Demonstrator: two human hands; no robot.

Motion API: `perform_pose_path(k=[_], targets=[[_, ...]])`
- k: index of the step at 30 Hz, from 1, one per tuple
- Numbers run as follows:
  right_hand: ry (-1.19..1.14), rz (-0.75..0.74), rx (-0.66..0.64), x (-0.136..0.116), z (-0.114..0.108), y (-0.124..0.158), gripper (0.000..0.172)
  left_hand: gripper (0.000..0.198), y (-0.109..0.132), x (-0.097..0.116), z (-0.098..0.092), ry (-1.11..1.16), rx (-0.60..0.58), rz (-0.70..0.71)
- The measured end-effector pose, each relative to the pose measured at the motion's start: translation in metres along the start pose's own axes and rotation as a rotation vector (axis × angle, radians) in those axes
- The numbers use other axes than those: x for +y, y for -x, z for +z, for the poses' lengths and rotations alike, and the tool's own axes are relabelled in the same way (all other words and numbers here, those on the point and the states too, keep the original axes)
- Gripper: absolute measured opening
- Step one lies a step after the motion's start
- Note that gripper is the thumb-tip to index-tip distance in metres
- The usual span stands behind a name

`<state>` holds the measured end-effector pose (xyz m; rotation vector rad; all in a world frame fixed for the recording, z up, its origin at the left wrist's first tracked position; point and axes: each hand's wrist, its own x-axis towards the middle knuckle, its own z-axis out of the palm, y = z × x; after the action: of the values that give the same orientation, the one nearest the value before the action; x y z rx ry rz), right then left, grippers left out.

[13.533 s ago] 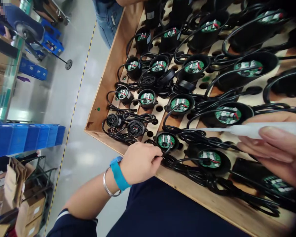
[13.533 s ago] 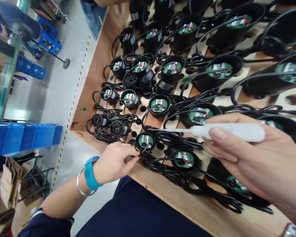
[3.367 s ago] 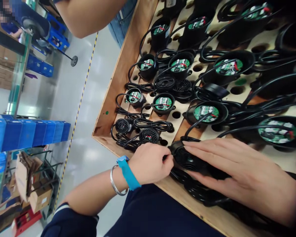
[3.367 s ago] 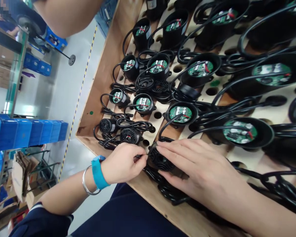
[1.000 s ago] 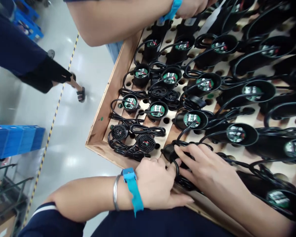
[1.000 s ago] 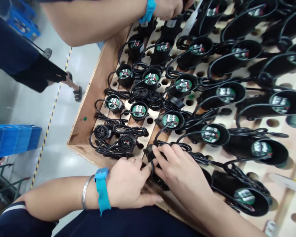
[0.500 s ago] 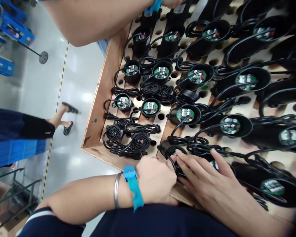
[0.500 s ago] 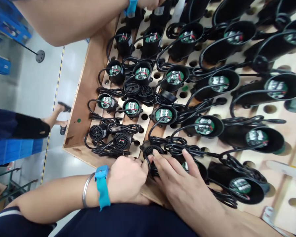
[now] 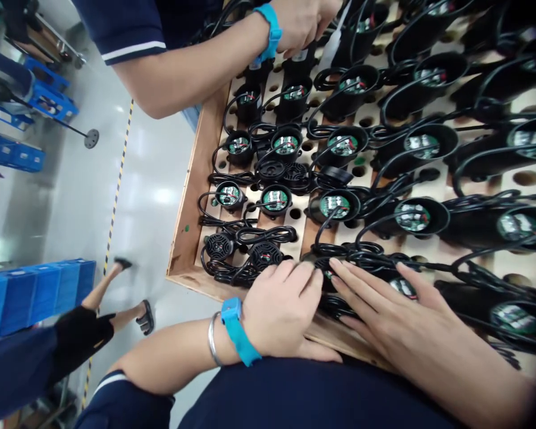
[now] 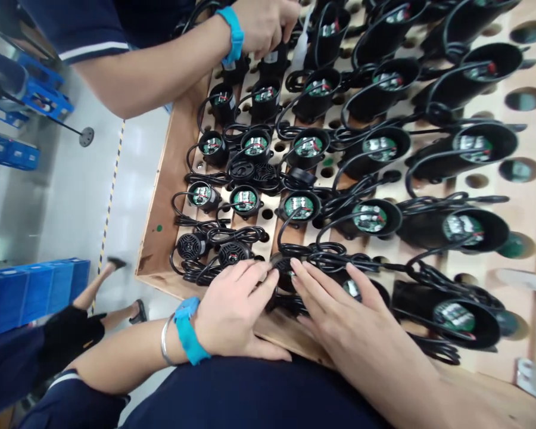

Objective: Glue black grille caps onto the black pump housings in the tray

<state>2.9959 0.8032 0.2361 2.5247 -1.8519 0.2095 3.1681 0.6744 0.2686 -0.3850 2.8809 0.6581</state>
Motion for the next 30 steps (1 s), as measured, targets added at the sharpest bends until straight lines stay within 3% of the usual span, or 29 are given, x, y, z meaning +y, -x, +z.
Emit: perform_pose_path(k=[2,4,9,15,23,30], targets=[[-0.043,0.065,0.004,-0.004,0.000,-0.002,0.045,0.093,0.002,-0.003,-0.004,-0.069,0.008,0.122],[-0.104,0.147,0.008,-0.008,0.001,-0.003,0.048,0.094,-0.001,-0.004,-0.006,-0.132,-0.072,0.187],[-0.114,0.175,-0.011,-0.014,0.003,-0.001,0.051,0.094,-0.016,0.010,-0.005,-0.244,-0.263,0.193],[-0.145,0.239,-0.016,-0.013,0.002,-0.001,0.049,0.086,-0.028,0.024,-0.010,-0.310,-0.379,0.177],[-0.175,0.350,0.008,-0.024,-0.008,-0.001,0.059,0.088,-0.021,0.019,-0.009,-0.258,-0.332,0.125],[-0.189,0.393,0.007,-0.030,-0.002,-0.004,0.049,0.081,-0.018,0.018,-0.003,-0.239,-0.215,0.165]])
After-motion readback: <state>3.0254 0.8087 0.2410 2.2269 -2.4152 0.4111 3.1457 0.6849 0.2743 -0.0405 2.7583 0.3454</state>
